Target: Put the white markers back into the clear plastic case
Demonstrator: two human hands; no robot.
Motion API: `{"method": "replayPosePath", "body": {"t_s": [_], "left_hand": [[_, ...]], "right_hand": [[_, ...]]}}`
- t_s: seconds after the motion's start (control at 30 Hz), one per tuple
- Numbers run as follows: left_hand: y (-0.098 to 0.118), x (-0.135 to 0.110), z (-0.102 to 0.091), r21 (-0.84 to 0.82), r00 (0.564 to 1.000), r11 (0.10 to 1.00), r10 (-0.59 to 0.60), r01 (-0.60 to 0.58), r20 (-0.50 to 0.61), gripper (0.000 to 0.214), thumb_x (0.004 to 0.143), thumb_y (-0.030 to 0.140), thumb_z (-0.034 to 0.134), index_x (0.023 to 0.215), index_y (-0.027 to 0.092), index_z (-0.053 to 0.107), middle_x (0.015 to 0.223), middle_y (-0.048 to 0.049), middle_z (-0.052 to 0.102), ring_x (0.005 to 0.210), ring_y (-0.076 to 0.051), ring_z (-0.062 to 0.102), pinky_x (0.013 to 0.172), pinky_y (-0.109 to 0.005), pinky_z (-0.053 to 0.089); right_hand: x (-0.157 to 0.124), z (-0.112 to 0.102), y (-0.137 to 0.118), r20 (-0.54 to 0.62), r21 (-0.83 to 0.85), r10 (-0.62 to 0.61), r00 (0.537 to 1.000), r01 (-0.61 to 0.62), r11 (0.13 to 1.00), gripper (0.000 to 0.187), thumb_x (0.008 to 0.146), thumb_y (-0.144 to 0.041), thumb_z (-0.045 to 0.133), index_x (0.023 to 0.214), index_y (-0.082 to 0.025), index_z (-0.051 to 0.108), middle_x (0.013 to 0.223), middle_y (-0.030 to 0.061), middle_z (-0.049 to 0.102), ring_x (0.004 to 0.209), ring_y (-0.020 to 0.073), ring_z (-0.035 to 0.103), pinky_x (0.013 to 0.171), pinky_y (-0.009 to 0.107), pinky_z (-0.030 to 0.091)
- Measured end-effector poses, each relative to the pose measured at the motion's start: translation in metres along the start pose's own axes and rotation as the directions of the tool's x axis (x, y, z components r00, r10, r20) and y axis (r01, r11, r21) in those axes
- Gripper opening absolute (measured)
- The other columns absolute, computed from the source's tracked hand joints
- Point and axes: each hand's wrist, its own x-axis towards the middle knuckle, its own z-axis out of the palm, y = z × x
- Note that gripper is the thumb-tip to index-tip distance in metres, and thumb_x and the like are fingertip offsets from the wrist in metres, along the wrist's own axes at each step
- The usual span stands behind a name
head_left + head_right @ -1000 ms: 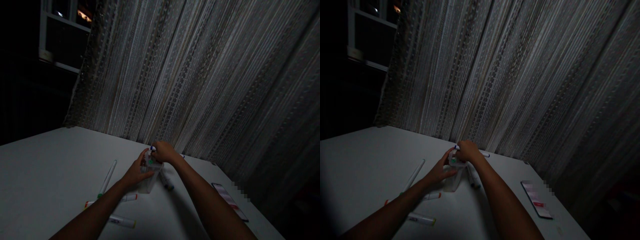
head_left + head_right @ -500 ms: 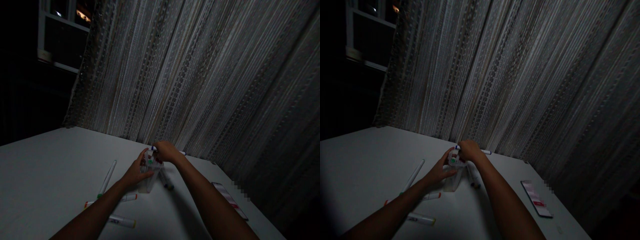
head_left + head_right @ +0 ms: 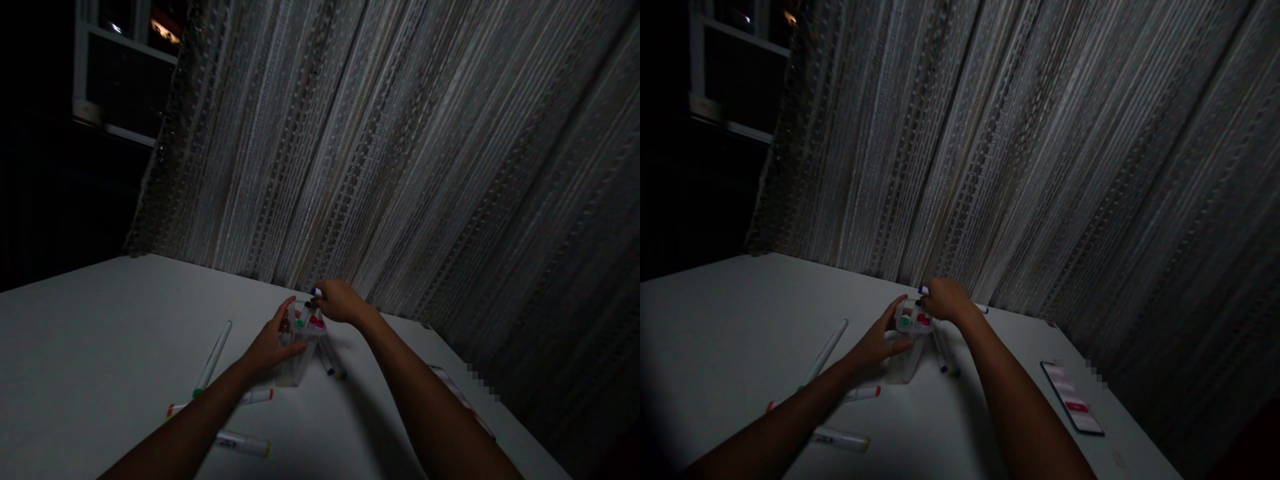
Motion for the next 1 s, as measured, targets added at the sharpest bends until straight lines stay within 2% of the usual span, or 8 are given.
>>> {"method": "replayPosePath", "body": {"t_s": [0.13,0.2,0.37,0.47,0.53,0.77,0.9,1.0], "left_hand": [[0.000,0.000,0.000,-0.011,1.000,1.000,0.016,-0.016,0.005,0.093,0.065,0.036,0.070,0.137,0.017,0.013,0.119,-0.0123,0.051,0.100,-0.023,0.055,0.090,-0.037,0.041],[0.000,0.000,0.000,-0.013,1.000,1.000,0.024,-0.023,0.011,0.094,0.065,0.037,0.070,0.137,0.018,0.013,0.120,-0.0125,0.051,0.101,-0.023,0.055,0.089,-0.037,0.041],[0.000,0.000,0.000,-0.003,1.000,1.000,0.021,-0.021,-0.002,0.092,0.065,0.037,0.070,0.137,0.017,0.015,0.120,-0.0122,0.051,0.102,-0.023,0.055,0.091,-0.037,0.040],[0.001,-0.001,0.000,-0.002,1.000,1.000,0.020,-0.020,0.005,0.092,0.065,0.036,0.070,0.136,0.017,0.015,0.120,-0.0123,0.051,0.101,-0.022,0.055,0.091,-0.037,0.040],[0.003,0.000,0.000,-0.004,1.000,1.000,0.011,-0.011,0.011,0.093,0.065,0.035,0.070,0.136,0.016,0.014,0.120,-0.0126,0.051,0.101,-0.022,0.055,0.091,-0.038,0.040],[0.003,0.000,0.001,-0.025,1.000,1.000,0.019,-0.018,0.006,0.096,0.064,0.036,0.071,0.138,0.016,0.013,0.126,-0.0131,0.048,0.107,-0.025,0.052,0.093,-0.038,0.039],[0.000,0.002,0.000,-0.022,1.000,1.000,0.012,-0.012,0.002,0.098,0.063,0.038,0.072,0.138,0.017,0.013,0.126,-0.0132,0.047,0.107,-0.025,0.051,0.092,-0.037,0.040],[-0.002,0.003,0.000,-0.012,1.000,1.000,0.027,-0.027,0.002,0.095,0.064,0.038,0.071,0.138,0.017,0.014,0.125,-0.0129,0.047,0.107,-0.024,0.052,0.090,-0.035,0.041]], "right_hand": [[-0.002,-0.011,-0.001,-0.168,0.060,0.019,0.986,-0.009,0.998,0.018,0.080,-0.024,0.046,0.088,-0.016,0.060,0.085,0.0076,0.065,0.081,0.0190,0.058,0.063,0.024,0.035],[-0.004,-0.020,-0.001,-0.307,0.150,0.030,0.951,0.017,0.989,0.018,0.083,-0.026,0.044,0.084,-0.016,0.059,0.078,0.0048,0.063,0.075,0.0164,0.057,0.061,0.023,0.034],[-0.007,-0.037,-0.007,-0.638,0.396,0.181,0.749,0.117,0.911,0.033,0.090,-0.040,0.032,0.080,-0.017,0.054,0.067,0.0003,0.052,0.066,0.0128,0.051,0.061,0.021,0.033],[-0.004,-0.036,-0.011,-0.692,0.483,0.272,0.668,0.149,0.863,0.041,0.090,-0.045,0.026,0.076,-0.017,0.053,0.062,-0.0006,0.048,0.060,0.0120,0.048,0.058,0.021,0.033],[0.001,-0.029,-0.013,-0.658,0.531,0.294,0.694,0.151,0.834,0.044,0.089,-0.049,0.026,0.073,-0.017,0.052,0.059,-0.0009,0.047,0.058,0.0119,0.047,0.057,0.021,0.033],[0.021,0.002,-0.014,-0.292,0.551,0.243,0.925,-0.045,0.833,0.037,0.088,-0.044,0.036,0.076,-0.016,0.057,0.066,0.0036,0.058,0.067,0.0155,0.055,0.059,0.023,0.037],[0.022,0.015,-0.013,-0.205,0.469,0.191,0.960,-0.075,0.880,0.023,0.081,-0.034,0.052,0.090,-0.014,0.059,0.077,0.0040,0.063,0.070,0.0147,0.056,0.059,0.022,0.037],[0.020,0.022,-0.014,-0.180,0.357,0.141,0.973,-0.069,0.932,0.025,0.075,-0.030,0.059,0.095,-0.015,0.060,0.084,0.0050,0.065,0.075,0.0159,0.058,0.063,0.023,0.038]]}}
